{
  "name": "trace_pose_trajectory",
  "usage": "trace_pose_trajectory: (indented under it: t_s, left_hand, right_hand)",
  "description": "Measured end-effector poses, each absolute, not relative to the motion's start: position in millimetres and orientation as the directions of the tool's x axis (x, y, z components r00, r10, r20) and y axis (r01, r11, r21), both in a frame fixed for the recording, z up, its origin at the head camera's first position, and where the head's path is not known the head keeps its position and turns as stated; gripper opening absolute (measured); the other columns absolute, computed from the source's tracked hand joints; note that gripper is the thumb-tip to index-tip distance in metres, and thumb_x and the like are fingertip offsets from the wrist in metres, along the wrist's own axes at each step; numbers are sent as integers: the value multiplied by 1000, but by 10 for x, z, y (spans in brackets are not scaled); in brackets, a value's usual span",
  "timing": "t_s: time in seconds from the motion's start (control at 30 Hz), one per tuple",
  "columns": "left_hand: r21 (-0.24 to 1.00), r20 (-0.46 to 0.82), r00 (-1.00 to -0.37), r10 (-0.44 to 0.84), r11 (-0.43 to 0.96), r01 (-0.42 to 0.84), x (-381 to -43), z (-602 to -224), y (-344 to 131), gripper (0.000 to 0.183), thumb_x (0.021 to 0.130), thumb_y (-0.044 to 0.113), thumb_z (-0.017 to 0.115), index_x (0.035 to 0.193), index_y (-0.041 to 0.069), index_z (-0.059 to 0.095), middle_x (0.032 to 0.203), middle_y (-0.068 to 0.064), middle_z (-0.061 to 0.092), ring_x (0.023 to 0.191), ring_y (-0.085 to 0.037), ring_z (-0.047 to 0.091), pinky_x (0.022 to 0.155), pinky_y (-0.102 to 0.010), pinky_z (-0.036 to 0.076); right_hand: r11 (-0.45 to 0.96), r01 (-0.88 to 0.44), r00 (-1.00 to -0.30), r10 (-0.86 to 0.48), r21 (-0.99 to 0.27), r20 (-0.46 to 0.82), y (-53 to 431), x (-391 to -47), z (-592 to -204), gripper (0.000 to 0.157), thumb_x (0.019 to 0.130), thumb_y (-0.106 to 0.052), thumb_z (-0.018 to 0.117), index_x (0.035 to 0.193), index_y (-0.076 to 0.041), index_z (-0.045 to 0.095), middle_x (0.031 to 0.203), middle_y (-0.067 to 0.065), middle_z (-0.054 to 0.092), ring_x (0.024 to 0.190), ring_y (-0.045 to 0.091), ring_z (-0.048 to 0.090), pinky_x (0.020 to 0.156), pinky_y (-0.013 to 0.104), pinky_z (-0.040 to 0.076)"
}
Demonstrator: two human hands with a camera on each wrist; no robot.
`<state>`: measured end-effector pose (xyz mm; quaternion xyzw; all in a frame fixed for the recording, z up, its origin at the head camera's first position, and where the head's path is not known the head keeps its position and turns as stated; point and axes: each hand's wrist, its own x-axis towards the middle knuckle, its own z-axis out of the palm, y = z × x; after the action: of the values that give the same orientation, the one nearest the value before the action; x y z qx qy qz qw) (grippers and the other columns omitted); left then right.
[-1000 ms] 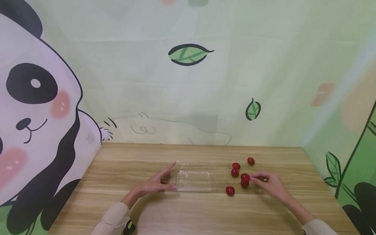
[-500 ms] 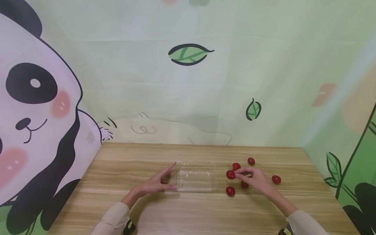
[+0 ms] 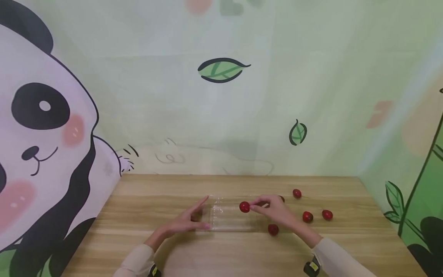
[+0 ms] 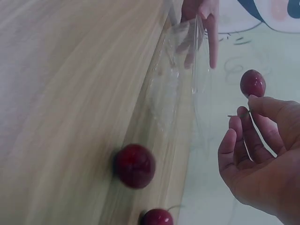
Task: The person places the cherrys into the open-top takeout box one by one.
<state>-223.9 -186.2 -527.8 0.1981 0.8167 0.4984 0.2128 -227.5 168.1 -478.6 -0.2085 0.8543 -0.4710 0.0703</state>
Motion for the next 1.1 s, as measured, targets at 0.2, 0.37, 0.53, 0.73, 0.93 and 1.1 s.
trace_pose_trajectory:
  t_s: [0.2,0.37,0.53,0.73,0.93,1.1]
  left_hand:
    - [893,-151,-827,541,434,122,-2294,-5275,-1878,102,91,39,77,166,26,10,161,-27,34,147,-45,37,115,-67,35]
    - [890,-148,-828,541,438,127,-2322,-5250,-1899,102,91,36,77,166,23,10,164,-27,30,149,-46,33,117,-68,31]
    - [894,-161,-818,553,433,116,-2304,-5258,-1883,101,92,34,76,166,23,9,166,-26,25,153,-46,27,119,-70,25]
    - [897,-164,-798,580,425,125,-2318,-5252,-1845,101,93,33,76,166,20,7,166,-27,26,151,-47,29,119,-69,27]
    - [893,-174,-789,589,432,125,-2323,-5233,-1844,100,94,33,75,166,19,7,166,-27,26,151,-48,29,118,-68,29]
    - [891,-175,-792,585,436,126,-2310,-5228,-1845,100,94,34,75,166,20,7,166,-25,26,152,-48,27,118,-68,29]
  right_hand:
    - [473,-340,-874,-478,-813,87,1500,-2361,-4766,15,98,-20,70,104,-10,78,102,5,78,91,11,68,81,21,56]
    - [444,-320,-863,-500,-837,64,1372,-2432,-4792,16,97,-18,70,106,-6,77,101,17,77,88,24,70,75,25,59]
    - [449,-287,-865,-502,-846,27,1290,-2445,-4826,17,97,-15,69,107,-3,76,100,22,76,86,30,71,69,25,59]
    - [453,-315,-829,-559,-834,9,1149,-2500,-4844,16,96,-9,69,104,3,76,95,23,75,79,25,72,67,30,61]
    - [471,-366,-788,-615,-803,-1,946,-2541,-4885,13,94,-8,71,100,2,77,90,20,77,70,14,67,61,16,52]
    - [463,-405,-763,-647,-788,12,819,-2535,-4926,12,92,-7,73,98,3,78,91,15,78,67,2,58,60,14,49]
